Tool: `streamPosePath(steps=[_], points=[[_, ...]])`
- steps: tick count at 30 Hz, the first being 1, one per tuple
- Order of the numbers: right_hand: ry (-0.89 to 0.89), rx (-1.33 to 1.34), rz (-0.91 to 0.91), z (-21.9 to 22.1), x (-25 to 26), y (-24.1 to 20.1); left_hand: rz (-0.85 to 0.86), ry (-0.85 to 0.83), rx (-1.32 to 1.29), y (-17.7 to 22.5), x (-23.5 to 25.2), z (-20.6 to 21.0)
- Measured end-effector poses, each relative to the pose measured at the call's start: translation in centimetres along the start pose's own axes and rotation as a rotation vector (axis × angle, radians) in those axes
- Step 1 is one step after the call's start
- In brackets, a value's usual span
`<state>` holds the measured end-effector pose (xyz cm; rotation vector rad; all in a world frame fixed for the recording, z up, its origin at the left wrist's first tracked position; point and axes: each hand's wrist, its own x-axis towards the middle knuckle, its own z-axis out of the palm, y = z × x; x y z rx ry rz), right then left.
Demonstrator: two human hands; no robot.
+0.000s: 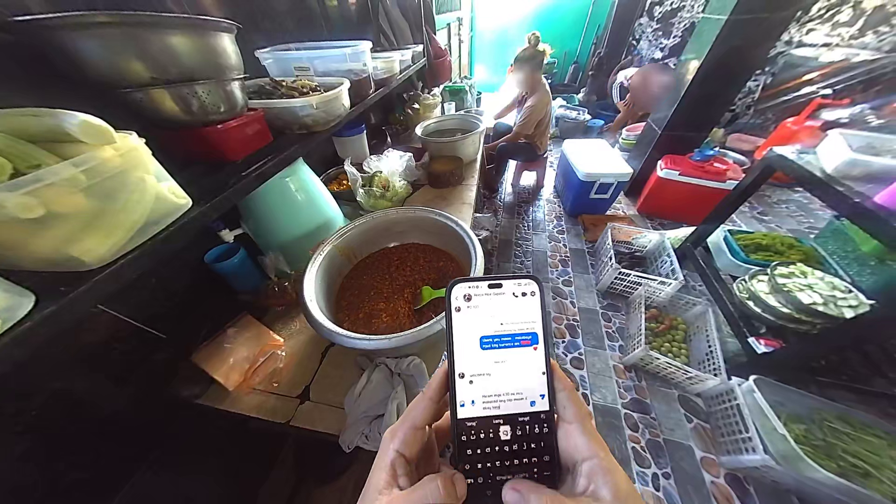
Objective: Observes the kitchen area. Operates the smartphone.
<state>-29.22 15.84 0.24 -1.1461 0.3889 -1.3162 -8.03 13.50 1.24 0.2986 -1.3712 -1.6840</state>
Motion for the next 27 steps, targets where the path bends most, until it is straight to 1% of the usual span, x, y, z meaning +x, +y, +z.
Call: streamPosePath(steps=[4,6,9,12,17,27], points=[[0.001,-0.021,0.031,0.2,-0.1,-0.1,0.007,-0.009,0.011,-0.1,-0.1,-0.1],[-0.014,0.033,0.018,0.2,-0.3,-0.1,0.003,0.000,0.012,0.0,-0.2,0.0],[-0.067,0.161,0.056,-0.1,-0.6,-0.4,0.007,-0.007,-0.017,-0.1,-0.3,-0.1],[-0.108,0.225,0.077,-0.5,-0.7,-0.5,0.005,-0.022,0.002,0.0,-0.4,0.0],[-0.128,0.209,0.069,-0.8,-0.8,-0.5,-0.044,-0.058,0.101,0.7,-0.6,0.6],[-0.113,0.220,0.070,-0.9,-1.1,-0.3,-0.046,-0.071,0.108,0.8,-0.8,0.7]])
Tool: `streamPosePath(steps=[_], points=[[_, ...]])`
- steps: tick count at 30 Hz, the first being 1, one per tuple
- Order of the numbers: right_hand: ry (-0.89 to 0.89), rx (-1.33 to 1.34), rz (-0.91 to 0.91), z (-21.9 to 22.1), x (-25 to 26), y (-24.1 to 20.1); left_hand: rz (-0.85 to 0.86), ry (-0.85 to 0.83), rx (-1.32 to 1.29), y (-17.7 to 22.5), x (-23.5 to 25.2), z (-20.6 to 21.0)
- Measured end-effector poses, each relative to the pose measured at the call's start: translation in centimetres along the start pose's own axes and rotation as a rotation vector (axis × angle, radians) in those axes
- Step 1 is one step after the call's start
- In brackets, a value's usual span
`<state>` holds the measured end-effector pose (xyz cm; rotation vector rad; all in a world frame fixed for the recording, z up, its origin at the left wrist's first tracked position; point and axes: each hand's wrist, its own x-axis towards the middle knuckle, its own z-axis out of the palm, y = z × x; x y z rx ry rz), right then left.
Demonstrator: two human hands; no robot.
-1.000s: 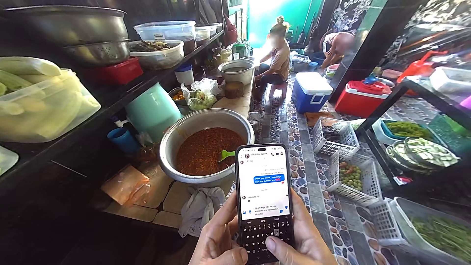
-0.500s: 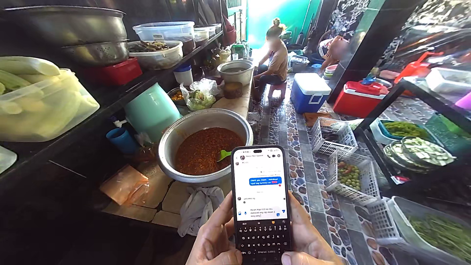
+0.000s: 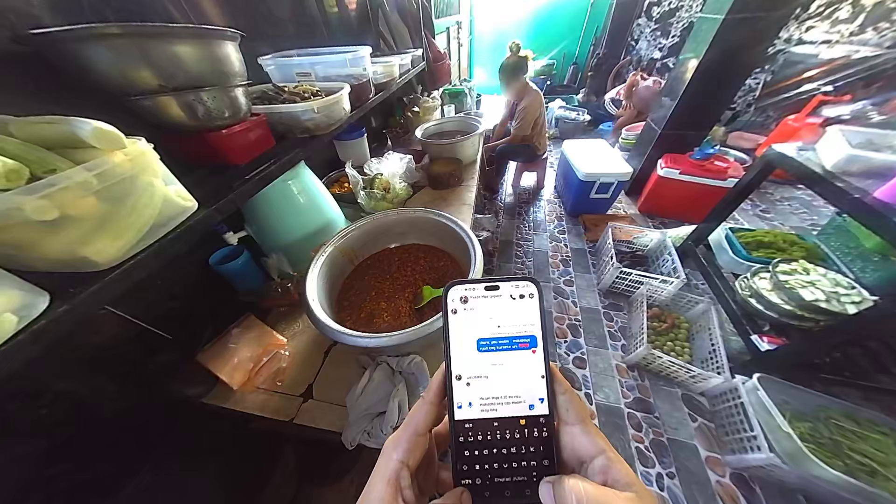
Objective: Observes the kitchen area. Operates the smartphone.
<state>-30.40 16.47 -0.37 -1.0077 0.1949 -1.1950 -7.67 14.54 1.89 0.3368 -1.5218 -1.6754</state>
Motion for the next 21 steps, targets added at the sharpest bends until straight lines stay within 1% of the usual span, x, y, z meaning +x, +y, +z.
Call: streamPosePath(steps=[11,17,21], points=[[0.056,-0.118,-0.035,0.62,0.31,-0.10,0.055,0.003,-0.010,-0.33,0.03,0.03],[0.047,-0.065,-0.025,0.33,0.18,0.16,0.055,0.007,-0.010,-0.39,0.01,-0.04],[0.003,-0.028,-0.016,-0.24,0.10,0.39,0.051,0.009,-0.040,-0.52,0.07,-0.17]])
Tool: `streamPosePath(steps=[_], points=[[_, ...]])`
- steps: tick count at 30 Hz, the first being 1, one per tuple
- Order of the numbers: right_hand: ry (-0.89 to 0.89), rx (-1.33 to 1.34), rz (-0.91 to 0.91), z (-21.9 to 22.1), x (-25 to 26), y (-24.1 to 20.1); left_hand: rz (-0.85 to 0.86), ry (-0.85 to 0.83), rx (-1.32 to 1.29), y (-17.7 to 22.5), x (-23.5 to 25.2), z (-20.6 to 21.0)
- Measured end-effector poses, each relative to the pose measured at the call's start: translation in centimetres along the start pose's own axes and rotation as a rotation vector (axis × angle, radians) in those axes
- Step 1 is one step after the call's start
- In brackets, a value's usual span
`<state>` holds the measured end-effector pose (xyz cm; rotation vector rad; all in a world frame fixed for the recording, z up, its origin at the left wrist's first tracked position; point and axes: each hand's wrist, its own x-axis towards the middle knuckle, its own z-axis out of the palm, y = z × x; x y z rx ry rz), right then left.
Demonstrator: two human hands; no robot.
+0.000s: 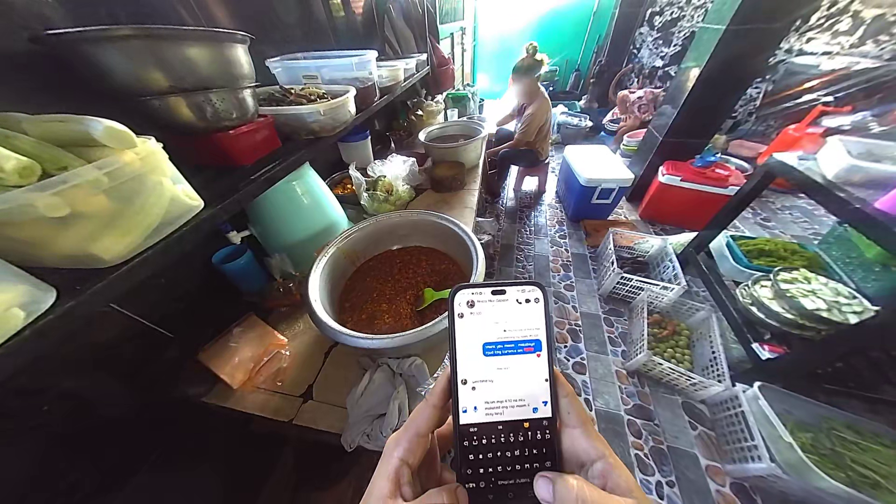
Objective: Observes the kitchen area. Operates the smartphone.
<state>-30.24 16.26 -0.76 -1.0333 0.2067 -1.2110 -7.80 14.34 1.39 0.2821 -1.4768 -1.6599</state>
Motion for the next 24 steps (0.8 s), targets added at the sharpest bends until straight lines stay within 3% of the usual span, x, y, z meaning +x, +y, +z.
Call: streamPosePath(steps=[24], points=[[-0.030,-0.021,-0.024,-0.36,0.58,-0.33,-0.012,-0.007,0.069,0.31,0.36,0.00]])
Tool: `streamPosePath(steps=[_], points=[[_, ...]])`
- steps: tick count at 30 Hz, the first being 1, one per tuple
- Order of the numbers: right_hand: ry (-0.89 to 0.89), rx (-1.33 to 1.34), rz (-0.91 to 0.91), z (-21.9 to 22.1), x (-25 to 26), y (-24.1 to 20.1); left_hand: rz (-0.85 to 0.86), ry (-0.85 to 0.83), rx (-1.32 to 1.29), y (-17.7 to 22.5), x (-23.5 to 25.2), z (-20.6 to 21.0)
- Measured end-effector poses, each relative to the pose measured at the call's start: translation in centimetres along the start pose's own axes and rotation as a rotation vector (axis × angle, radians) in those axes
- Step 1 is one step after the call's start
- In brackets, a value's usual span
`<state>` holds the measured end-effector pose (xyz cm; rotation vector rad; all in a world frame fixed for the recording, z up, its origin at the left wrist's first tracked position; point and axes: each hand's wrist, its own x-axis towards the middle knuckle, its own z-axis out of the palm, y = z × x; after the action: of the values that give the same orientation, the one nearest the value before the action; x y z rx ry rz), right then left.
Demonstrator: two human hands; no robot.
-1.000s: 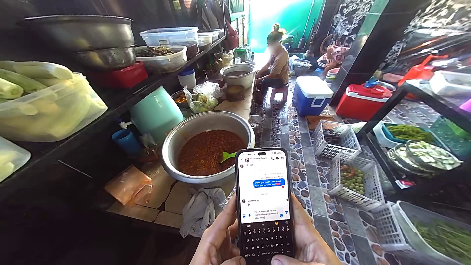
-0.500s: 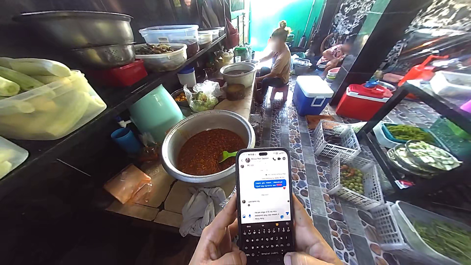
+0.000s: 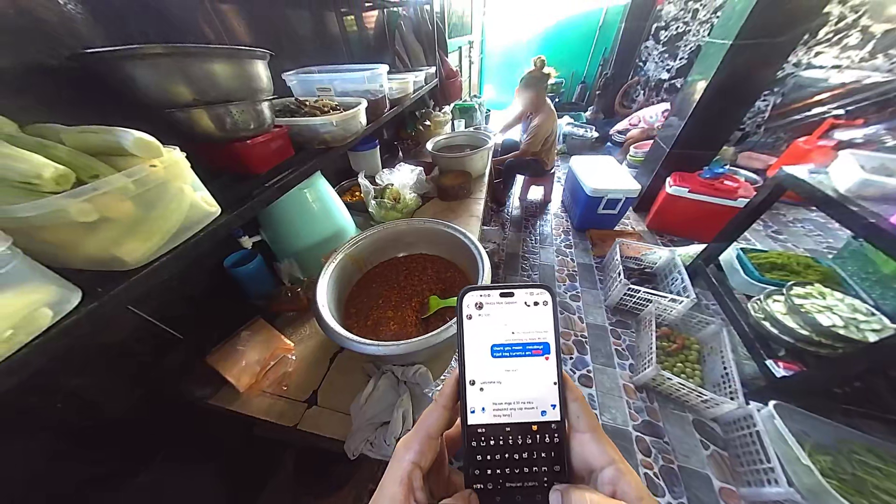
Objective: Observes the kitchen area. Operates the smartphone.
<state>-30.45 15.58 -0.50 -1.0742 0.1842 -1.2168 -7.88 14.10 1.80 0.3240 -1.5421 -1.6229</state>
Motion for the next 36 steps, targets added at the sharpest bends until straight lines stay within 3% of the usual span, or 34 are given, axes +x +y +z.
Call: streamPosePath(steps=[36], points=[[-0.038,-0.003,-0.019,-0.12,0.48,0.13,0.045,0.020,-0.058,-0.56,0.49,-0.54]])
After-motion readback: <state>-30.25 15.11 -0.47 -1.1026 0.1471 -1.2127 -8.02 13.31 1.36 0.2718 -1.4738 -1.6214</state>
